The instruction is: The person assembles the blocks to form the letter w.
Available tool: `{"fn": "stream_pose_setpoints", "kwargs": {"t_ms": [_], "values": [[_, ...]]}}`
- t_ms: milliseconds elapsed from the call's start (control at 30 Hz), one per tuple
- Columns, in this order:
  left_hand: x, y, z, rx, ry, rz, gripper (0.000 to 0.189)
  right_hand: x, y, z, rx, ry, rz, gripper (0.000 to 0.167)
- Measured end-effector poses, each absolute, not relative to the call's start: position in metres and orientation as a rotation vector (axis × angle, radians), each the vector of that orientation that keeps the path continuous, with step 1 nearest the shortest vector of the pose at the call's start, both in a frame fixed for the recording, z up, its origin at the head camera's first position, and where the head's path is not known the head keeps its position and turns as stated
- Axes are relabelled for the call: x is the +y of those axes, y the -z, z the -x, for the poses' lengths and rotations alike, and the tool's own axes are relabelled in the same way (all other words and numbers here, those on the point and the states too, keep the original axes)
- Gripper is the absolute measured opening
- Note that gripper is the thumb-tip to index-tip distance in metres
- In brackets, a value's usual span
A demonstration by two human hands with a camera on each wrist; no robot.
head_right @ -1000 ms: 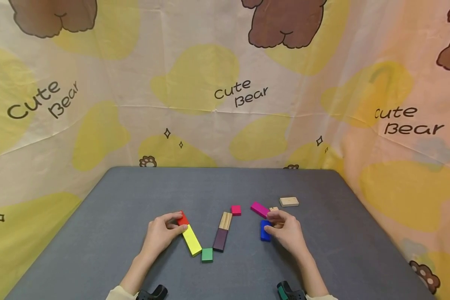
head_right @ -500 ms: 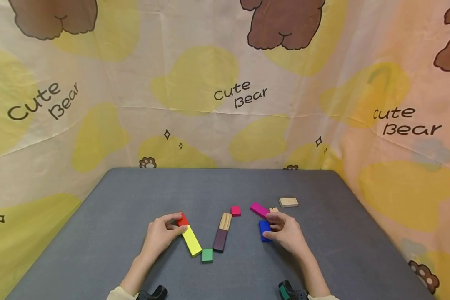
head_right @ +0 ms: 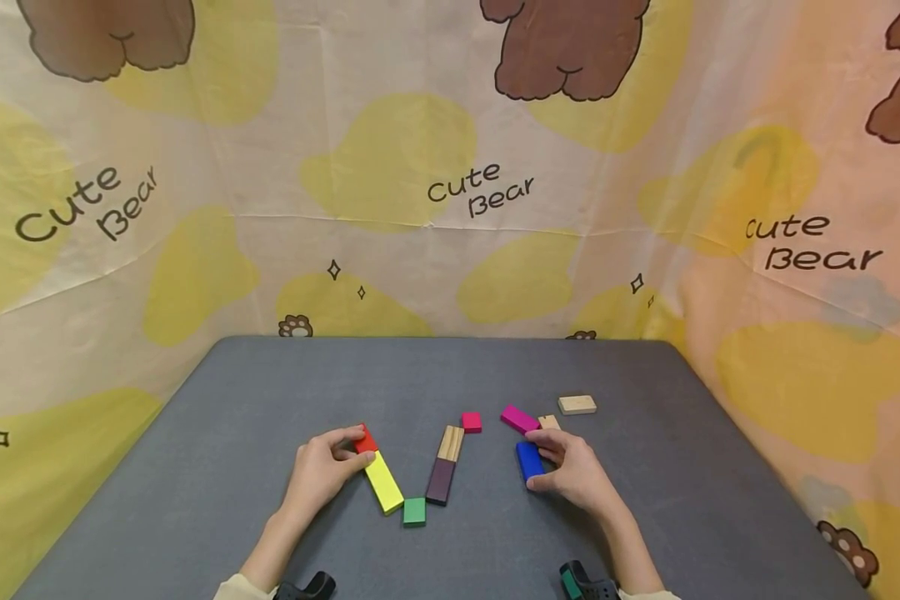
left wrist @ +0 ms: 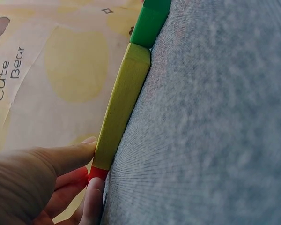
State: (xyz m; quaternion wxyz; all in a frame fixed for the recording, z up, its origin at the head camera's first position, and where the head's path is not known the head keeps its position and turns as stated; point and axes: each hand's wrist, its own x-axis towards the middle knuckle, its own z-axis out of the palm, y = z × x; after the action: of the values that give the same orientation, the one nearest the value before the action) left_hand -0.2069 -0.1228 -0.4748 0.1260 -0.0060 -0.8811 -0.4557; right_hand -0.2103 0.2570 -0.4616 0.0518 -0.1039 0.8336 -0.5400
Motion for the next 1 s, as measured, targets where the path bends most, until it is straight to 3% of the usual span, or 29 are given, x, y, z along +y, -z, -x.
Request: {"fn": "stream_pose_setpoints", "kwargs": {"t_ms": [1000], "values": [[-0.1227,0.4730,0.2052,-2.575,1.312,0.016,0.039,0.2536,0.4617,0.2102,2.595,1.498,0.297,0.063]]}}
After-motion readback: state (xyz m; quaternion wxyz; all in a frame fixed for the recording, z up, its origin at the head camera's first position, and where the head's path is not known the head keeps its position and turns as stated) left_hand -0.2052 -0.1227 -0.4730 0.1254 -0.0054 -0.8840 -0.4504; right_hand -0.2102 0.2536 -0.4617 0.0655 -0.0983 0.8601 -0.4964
